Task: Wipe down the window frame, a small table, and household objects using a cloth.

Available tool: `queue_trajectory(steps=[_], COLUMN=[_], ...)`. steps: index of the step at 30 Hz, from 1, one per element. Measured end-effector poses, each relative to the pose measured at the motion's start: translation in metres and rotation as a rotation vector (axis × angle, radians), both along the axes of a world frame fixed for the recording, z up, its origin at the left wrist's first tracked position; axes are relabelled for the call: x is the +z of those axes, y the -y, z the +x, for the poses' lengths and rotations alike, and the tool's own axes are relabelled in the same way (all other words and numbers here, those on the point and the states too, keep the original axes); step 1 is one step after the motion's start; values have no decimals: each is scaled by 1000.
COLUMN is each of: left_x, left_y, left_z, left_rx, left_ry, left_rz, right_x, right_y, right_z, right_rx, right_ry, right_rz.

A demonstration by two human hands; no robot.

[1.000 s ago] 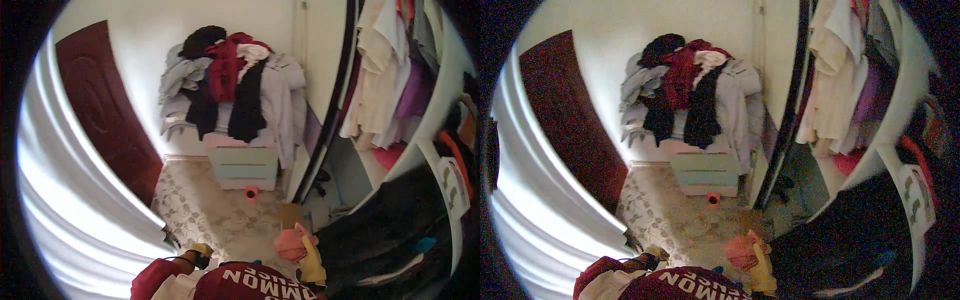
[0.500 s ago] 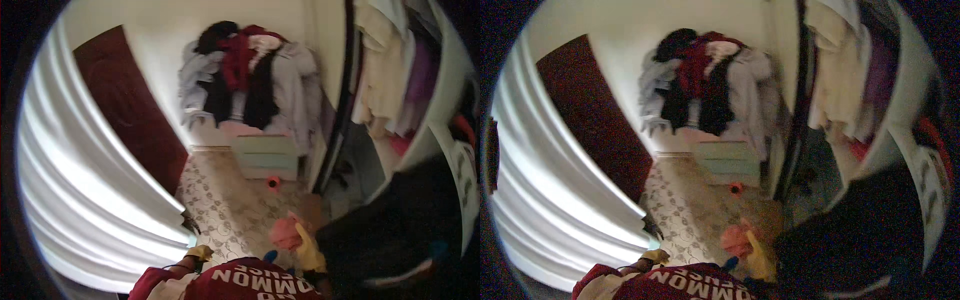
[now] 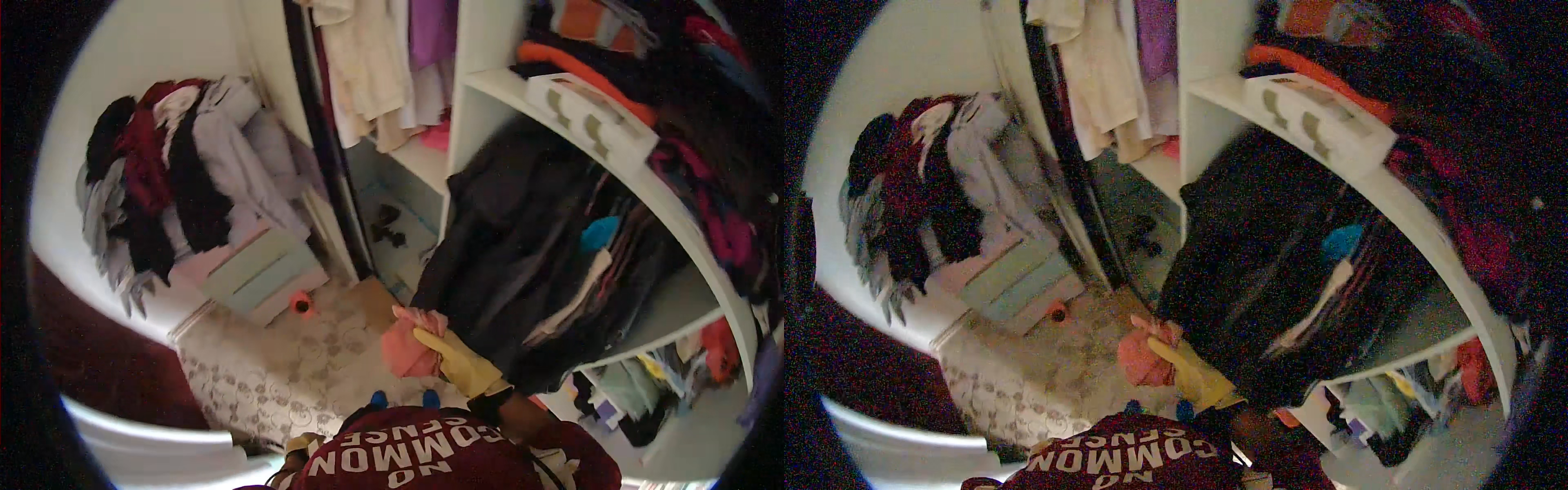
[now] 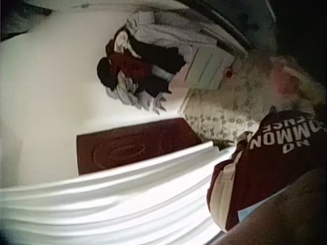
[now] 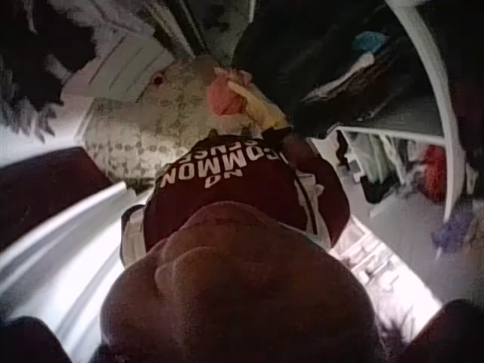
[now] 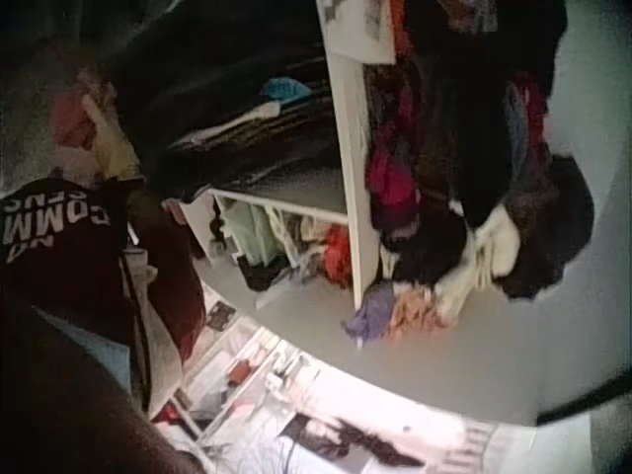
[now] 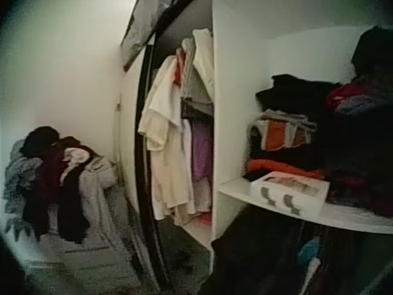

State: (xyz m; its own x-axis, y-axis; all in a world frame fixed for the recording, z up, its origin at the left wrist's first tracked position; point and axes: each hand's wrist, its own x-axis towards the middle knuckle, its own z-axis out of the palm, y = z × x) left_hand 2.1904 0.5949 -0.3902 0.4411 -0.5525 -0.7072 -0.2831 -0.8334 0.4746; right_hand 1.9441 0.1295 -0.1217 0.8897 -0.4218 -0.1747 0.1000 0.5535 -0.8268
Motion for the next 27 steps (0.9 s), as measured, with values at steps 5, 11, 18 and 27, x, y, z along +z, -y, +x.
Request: queue_trajectory(steps=[5,11,18,27], left_x=[-12,-13,-52,-83], left_y=[60,127,135,109], left_z=[74,126,138,149], left_rx=[-184,-342,-495,-609], left_ry=[82,136,133,118], left_rz=[-31,-65,3,58], right_x=[58,86,138,277], right_y=[-10,-17,-11,80], right_z=[-2,17,43,116], right_rx=[-88,-359,-662,-1407], right_ry=[138,53,-335,-676], right_rz=[74,-178,-1034,-2365])
